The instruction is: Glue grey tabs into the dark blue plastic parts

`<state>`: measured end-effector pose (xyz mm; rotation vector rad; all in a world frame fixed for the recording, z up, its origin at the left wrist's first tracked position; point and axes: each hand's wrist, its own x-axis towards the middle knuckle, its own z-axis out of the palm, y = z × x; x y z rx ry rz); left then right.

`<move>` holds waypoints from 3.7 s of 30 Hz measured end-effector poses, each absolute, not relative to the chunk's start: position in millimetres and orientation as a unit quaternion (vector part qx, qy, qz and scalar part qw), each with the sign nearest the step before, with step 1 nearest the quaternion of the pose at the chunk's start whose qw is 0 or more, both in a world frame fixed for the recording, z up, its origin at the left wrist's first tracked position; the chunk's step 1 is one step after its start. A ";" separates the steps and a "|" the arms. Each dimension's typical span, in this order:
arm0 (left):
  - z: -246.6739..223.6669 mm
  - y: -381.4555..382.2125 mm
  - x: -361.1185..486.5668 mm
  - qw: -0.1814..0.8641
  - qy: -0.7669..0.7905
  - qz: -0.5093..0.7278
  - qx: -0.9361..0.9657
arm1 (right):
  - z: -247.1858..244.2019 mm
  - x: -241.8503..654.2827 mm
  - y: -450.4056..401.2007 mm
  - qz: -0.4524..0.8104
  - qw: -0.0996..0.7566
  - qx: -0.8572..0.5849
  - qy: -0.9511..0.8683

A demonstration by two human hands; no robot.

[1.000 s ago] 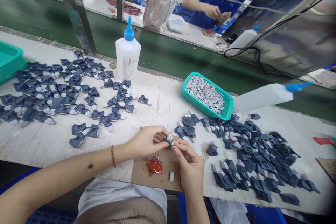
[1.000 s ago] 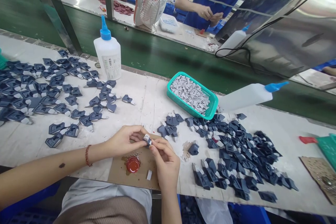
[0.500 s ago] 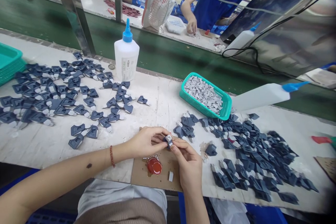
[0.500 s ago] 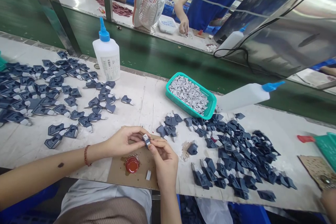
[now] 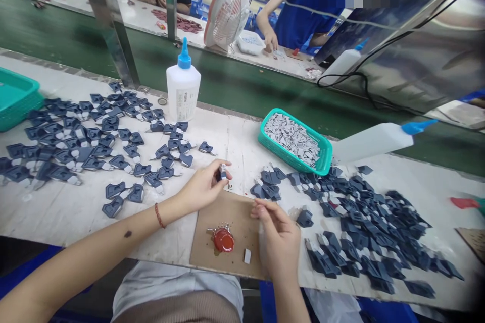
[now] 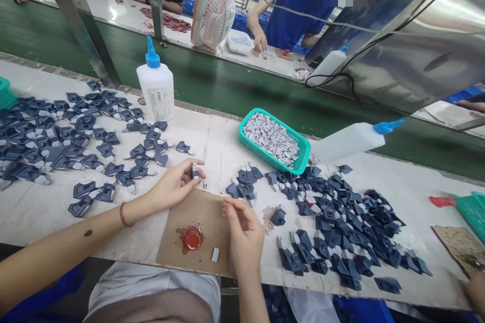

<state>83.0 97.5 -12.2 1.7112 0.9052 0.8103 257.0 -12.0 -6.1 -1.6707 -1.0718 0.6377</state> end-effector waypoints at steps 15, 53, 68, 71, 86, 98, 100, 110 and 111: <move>-7.9 119.5 64.2 0.200 0.465 0.230 0.831 | 35.1 372.0 162.6 0.010 0.224 -0.806 -0.547; -0.6 118.3 118.8 0.591 0.289 0.271 0.703 | -12.1 273.6 -44.3 0.317 0.367 -0.727 -0.486; -12.3 88.4 90.3 0.790 0.298 0.304 0.442 | -5.2 267.9 -50.8 0.147 0.322 -0.667 -0.656; -14.1 82.8 91.4 0.775 0.293 0.316 0.462 | 5.5 259.5 -52.9 0.141 0.322 -0.653 -0.671; -12.0 71.3 93.0 0.704 0.315 0.325 0.548 | 18.5 222.7 -58.7 0.163 0.302 -0.587 -0.734; -11.8 71.8 93.8 0.700 0.324 0.327 0.547 | 22.3 222.4 -56.7 0.166 0.288 -0.588 -0.737; -11.2 71.6 93.8 0.699 0.323 0.328 0.547 | 23.2 223.5 -56.5 0.172 0.282 -0.588 -0.739; -11.1 71.2 93.7 0.692 0.323 0.320 0.561 | 24.8 221.3 -52.5 0.201 0.306 -0.586 -0.723; -10.6 71.2 93.6 0.690 0.323 0.320 0.563 | 25.6 222.9 -52.0 0.217 0.313 -0.589 -0.713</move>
